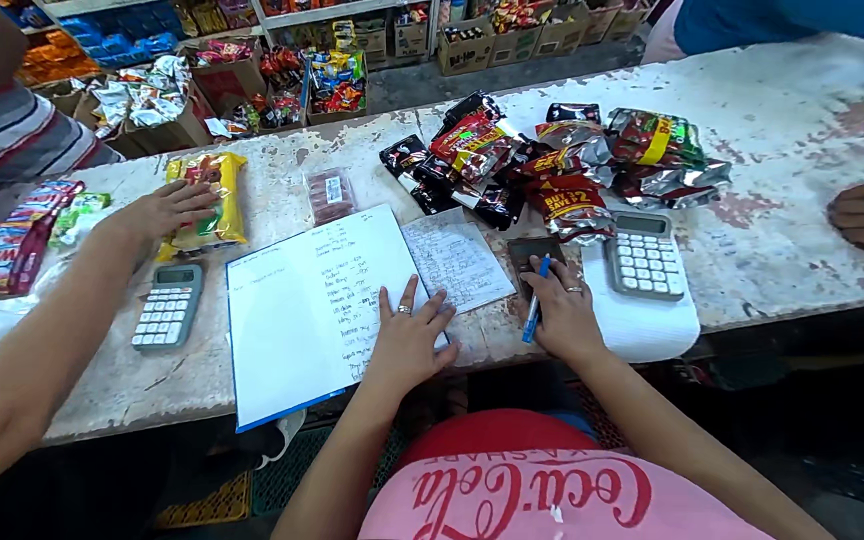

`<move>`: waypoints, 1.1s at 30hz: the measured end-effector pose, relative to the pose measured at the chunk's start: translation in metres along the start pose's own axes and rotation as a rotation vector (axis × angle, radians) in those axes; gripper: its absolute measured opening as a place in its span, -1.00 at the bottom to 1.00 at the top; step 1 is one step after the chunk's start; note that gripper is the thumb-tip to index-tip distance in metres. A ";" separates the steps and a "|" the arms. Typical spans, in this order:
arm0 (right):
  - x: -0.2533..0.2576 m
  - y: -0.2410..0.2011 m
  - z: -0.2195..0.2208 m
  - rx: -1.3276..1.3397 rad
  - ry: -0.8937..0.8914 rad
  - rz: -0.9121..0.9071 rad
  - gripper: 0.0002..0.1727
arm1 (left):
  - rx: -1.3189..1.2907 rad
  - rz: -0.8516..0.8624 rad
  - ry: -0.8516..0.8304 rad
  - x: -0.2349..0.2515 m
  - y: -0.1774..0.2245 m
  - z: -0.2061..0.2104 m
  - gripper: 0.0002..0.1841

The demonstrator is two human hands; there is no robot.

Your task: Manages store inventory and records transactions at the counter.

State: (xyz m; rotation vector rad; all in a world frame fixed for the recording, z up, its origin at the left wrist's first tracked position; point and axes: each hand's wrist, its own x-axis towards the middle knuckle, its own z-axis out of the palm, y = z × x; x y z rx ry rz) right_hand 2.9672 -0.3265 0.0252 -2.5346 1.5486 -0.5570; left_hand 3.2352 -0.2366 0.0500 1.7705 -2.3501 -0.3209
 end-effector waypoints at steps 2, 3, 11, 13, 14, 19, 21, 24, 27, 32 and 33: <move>0.000 0.001 0.000 -0.013 0.000 0.017 -0.45 | 0.000 0.008 -0.042 0.003 0.010 0.001 -0.46; 0.000 0.001 -0.001 -0.014 -0.003 0.022 -0.46 | 0.001 0.007 -0.058 0.005 0.019 0.003 -0.47; -0.006 0.014 0.008 0.116 0.267 -0.079 -0.59 | 0.049 0.032 -0.059 0.011 0.050 0.018 -0.32; -0.011 0.017 0.009 0.268 0.397 -0.154 -0.61 | 0.042 0.062 -0.068 0.013 0.052 0.018 -0.18; -0.013 0.015 0.008 0.381 0.404 -0.170 -0.57 | 0.031 0.076 -0.091 0.015 0.054 0.017 -0.12; -0.004 -0.035 -0.007 0.995 0.235 -0.036 -0.19 | 0.002 0.140 -0.135 0.031 0.067 0.024 0.01; 0.006 -0.050 -0.001 1.176 0.200 0.098 -0.44 | -0.002 0.155 -0.094 0.037 0.069 0.031 0.02; 0.018 -0.058 0.007 1.314 0.211 0.286 -0.79 | 0.000 0.130 -0.108 0.039 0.073 0.031 0.01; 0.023 -0.049 0.010 1.263 0.296 0.251 -0.94 | 0.009 0.116 -0.152 0.040 0.073 0.029 0.00; 0.039 -0.025 -0.004 1.049 0.268 0.362 -0.83 | 0.008 0.133 -0.116 0.040 0.070 0.033 0.02; 0.041 -0.023 -0.007 0.980 0.219 0.340 -0.81 | 0.005 0.131 -0.122 0.041 0.071 0.032 0.02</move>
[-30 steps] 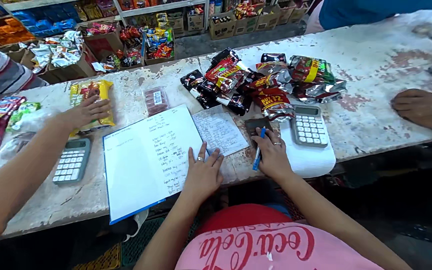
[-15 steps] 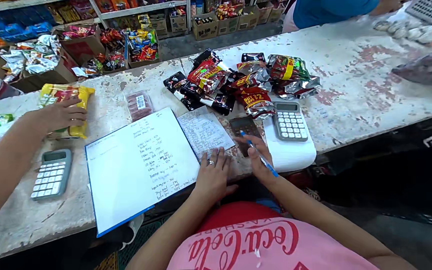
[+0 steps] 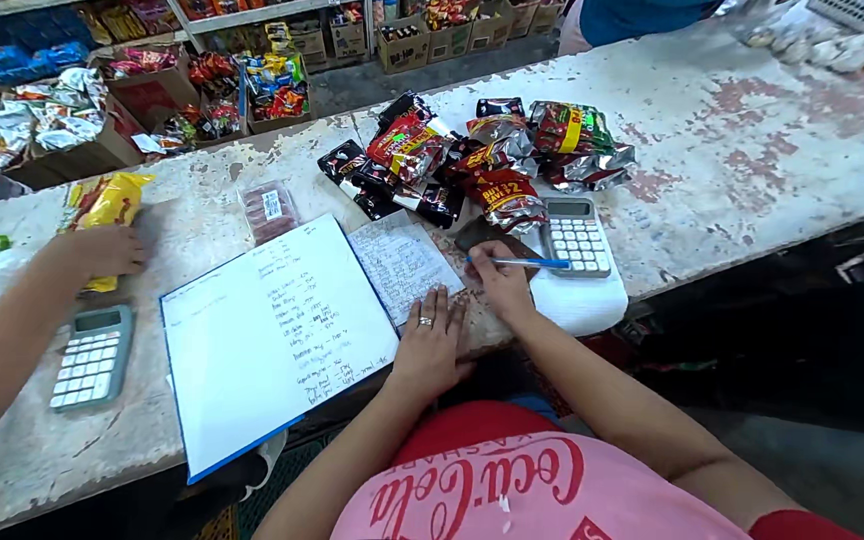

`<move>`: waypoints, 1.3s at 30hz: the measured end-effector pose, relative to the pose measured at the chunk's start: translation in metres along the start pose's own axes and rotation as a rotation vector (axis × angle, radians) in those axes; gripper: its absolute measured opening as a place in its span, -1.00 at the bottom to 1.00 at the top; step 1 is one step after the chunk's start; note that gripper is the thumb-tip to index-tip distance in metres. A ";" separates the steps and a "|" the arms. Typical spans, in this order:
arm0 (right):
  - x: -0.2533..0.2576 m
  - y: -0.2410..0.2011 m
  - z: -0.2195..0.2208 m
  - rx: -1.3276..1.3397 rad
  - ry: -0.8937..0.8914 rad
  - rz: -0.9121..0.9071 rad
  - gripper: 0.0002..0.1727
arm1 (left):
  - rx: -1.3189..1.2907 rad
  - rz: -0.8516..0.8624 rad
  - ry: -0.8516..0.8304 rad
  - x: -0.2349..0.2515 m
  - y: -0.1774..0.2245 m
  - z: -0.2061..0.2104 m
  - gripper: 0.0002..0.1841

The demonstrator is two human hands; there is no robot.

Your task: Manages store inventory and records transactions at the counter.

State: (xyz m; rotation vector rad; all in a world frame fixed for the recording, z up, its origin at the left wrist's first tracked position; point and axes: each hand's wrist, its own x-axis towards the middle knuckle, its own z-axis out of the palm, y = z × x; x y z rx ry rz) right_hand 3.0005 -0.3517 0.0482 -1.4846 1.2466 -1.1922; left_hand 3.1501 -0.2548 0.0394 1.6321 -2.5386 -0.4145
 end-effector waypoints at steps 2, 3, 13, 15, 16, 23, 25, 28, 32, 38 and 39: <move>0.004 -0.003 0.000 -0.101 -0.099 -0.043 -0.80 | 0.002 0.001 -0.002 0.000 0.000 0.001 0.03; 0.007 -0.003 0.003 -0.105 -0.129 -0.054 -0.79 | 0.006 0.002 0.000 0.000 0.000 0.001 0.03; 0.032 0.012 0.016 -0.132 -0.210 -0.024 -0.64 | 0.031 0.029 0.107 0.000 -0.003 0.009 0.01; 0.030 0.009 0.015 -0.141 -0.176 -0.020 -0.67 | 0.025 0.019 0.094 0.000 -0.003 0.008 0.02; 0.029 0.009 0.016 -0.152 -0.160 -0.037 -0.66 | 0.024 0.011 0.085 0.000 -0.002 0.006 0.03; 0.028 0.013 0.019 -0.124 -0.140 -0.045 -0.63 | 0.032 -0.002 0.064 0.005 0.001 0.001 0.06; 0.028 0.011 0.018 -0.045 -0.165 0.026 -0.64 | 0.030 0.002 0.061 0.005 -0.001 0.001 0.06; 0.030 -0.001 0.010 0.079 -0.189 0.206 -0.57 | 0.018 0.014 0.047 0.005 -0.002 0.003 0.06; 0.031 -0.018 0.001 0.118 -0.142 0.235 -0.81 | 0.007 0.026 0.017 0.005 -0.002 0.003 0.05; 0.035 -0.048 -0.020 0.220 -0.044 0.100 -0.36 | 0.002 0.052 0.100 0.004 -0.004 0.008 0.00; 0.035 -0.052 -0.023 0.207 -0.045 0.073 -0.35 | 0.009 0.054 0.096 0.004 -0.004 0.007 0.00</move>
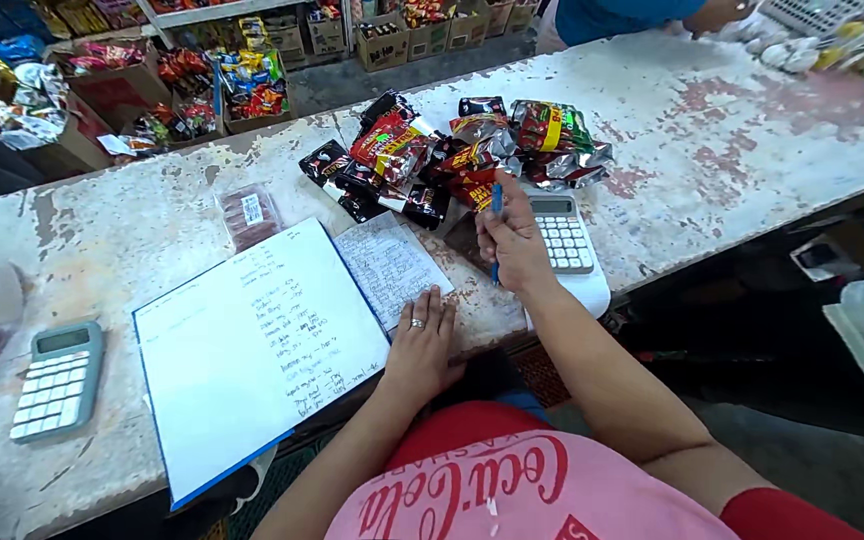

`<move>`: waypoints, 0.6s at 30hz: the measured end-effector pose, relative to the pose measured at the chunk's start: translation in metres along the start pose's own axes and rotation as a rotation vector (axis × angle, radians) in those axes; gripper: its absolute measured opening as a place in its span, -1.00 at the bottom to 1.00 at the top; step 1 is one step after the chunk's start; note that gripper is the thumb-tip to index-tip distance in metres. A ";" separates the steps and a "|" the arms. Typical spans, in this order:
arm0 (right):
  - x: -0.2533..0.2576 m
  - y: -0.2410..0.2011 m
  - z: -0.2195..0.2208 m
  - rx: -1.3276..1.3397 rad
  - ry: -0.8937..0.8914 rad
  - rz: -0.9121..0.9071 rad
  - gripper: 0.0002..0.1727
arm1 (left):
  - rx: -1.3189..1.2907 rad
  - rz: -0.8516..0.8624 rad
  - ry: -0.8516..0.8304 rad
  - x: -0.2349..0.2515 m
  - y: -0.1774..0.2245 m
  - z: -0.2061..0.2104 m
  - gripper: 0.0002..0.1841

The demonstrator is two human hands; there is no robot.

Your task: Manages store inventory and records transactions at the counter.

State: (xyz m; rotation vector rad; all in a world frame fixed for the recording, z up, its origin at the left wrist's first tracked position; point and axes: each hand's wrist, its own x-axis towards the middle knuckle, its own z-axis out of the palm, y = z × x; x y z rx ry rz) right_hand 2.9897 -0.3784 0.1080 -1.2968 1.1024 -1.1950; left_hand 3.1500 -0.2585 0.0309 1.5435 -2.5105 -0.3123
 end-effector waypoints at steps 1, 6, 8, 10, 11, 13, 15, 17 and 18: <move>-0.001 -0.003 -0.002 -0.022 -0.006 -0.018 -0.34 | 0.004 -0.001 -0.009 0.000 0.000 0.000 0.01; -0.005 -0.007 -0.002 0.012 -0.004 -0.101 -0.68 | -0.011 0.000 0.006 0.001 0.000 0.000 0.01; -0.007 -0.005 -0.001 0.065 0.001 -0.098 -0.75 | -0.002 0.011 0.034 0.000 -0.001 0.001 0.01; -0.006 -0.002 0.001 0.117 0.021 -0.092 -0.68 | 0.010 0.017 0.042 0.000 -0.001 0.002 0.02; -0.006 -0.001 0.001 0.129 0.028 -0.097 -0.55 | 0.012 0.018 0.039 0.000 -0.001 0.002 0.02; -0.007 -0.002 0.001 0.113 0.006 -0.105 -0.16 | 0.019 0.020 0.046 -0.001 -0.001 0.003 0.03; -0.007 -0.007 0.001 0.131 -0.012 -0.074 0.03 | 0.022 0.025 0.061 -0.001 -0.002 0.004 0.03; -0.005 -0.009 0.000 0.296 0.014 0.026 -0.18 | 0.023 0.027 0.067 -0.001 -0.002 0.004 0.03; -0.003 -0.010 -0.001 0.438 0.056 0.127 -0.39 | 0.021 0.027 0.069 -0.001 -0.002 0.004 0.02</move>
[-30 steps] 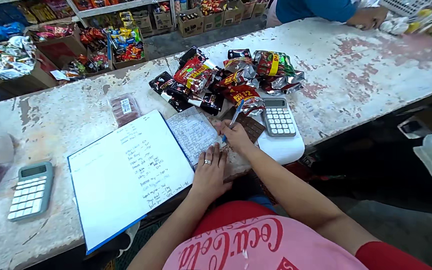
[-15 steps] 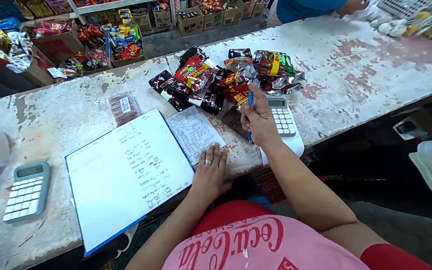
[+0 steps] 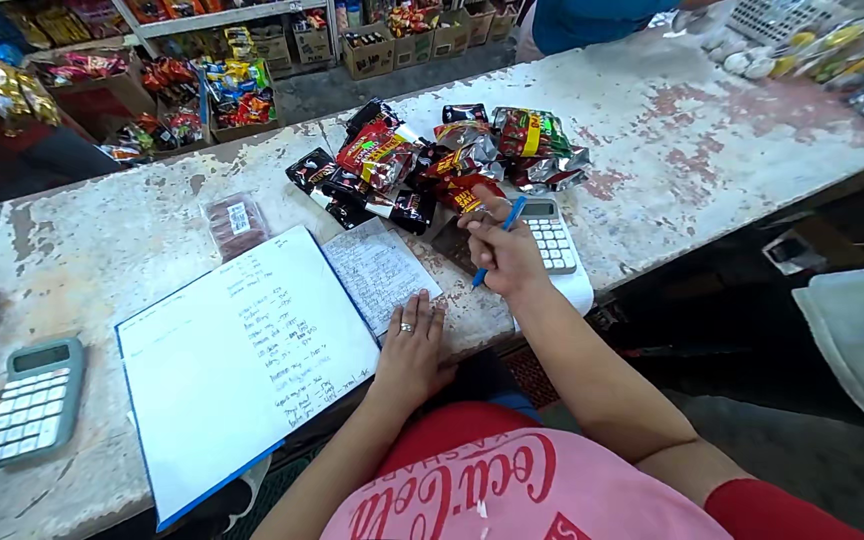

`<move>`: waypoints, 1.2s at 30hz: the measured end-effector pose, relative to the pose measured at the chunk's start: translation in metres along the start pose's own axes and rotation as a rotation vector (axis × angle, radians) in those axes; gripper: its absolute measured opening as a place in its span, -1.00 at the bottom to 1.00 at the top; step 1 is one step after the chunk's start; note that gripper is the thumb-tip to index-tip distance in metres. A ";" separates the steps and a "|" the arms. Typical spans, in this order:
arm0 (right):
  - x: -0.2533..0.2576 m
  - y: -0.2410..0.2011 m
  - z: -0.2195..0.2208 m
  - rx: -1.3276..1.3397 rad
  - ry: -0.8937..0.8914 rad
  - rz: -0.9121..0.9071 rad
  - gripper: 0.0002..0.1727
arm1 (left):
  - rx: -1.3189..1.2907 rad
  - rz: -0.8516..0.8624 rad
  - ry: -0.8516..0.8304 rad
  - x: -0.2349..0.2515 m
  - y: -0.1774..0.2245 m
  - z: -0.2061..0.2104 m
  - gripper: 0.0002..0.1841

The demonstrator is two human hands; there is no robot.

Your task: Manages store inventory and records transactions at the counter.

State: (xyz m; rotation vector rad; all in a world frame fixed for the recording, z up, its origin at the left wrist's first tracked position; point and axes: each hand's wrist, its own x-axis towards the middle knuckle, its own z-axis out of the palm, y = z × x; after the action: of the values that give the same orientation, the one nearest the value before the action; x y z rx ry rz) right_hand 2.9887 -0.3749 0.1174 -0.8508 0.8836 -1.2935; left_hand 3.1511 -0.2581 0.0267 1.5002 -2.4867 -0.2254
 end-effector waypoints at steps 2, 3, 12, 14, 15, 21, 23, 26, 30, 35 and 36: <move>0.007 0.002 -0.003 0.317 0.077 0.231 -0.60 | -0.009 -0.010 -0.010 0.000 0.000 0.000 0.03; 0.008 0.006 -0.005 0.354 0.055 0.314 -0.54 | -0.011 -0.016 -0.022 0.000 0.000 -0.001 0.03; 0.013 0.061 -0.012 -0.388 -0.146 0.141 -0.79 | 0.006 -0.016 -0.010 0.001 0.000 0.001 0.02; 0.014 0.069 -0.013 -0.490 -0.158 0.005 -0.93 | 0.003 -0.016 0.014 0.001 0.000 0.002 0.02; 0.013 0.071 -0.012 -0.539 -0.166 -0.033 -0.87 | 0.004 -0.016 0.016 0.001 0.000 0.001 0.03; 0.013 0.083 -0.008 -0.819 -0.170 -0.208 -0.70 | 0.004 -0.021 -0.025 0.001 0.001 -0.002 0.04; 0.011 0.086 -0.008 -0.826 -0.126 -0.261 -0.67 | 0.007 -0.018 -0.023 0.001 0.000 -0.002 0.04; 0.007 0.086 -0.007 -0.806 -0.073 -0.294 -0.71 | -0.002 -0.019 -0.023 0.002 0.001 -0.002 0.03; 0.008 0.086 -0.007 -0.813 -0.083 -0.255 -0.70 | -0.016 -0.031 -0.050 0.002 0.001 -0.003 0.05; 0.008 0.089 -0.006 -0.881 -0.063 -0.252 -0.67 | -0.008 -0.028 -0.056 0.002 0.001 -0.004 0.04; 0.009 0.090 -0.005 -0.890 -0.066 -0.261 -0.67 | -0.005 -0.024 -0.048 0.002 0.000 -0.004 0.04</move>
State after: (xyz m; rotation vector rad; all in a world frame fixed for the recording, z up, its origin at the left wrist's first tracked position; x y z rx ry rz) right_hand 3.0223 -0.3759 0.0335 -1.7356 1.3519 -1.0559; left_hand 3.1511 -0.2594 0.0305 1.5410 -2.5037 -0.2749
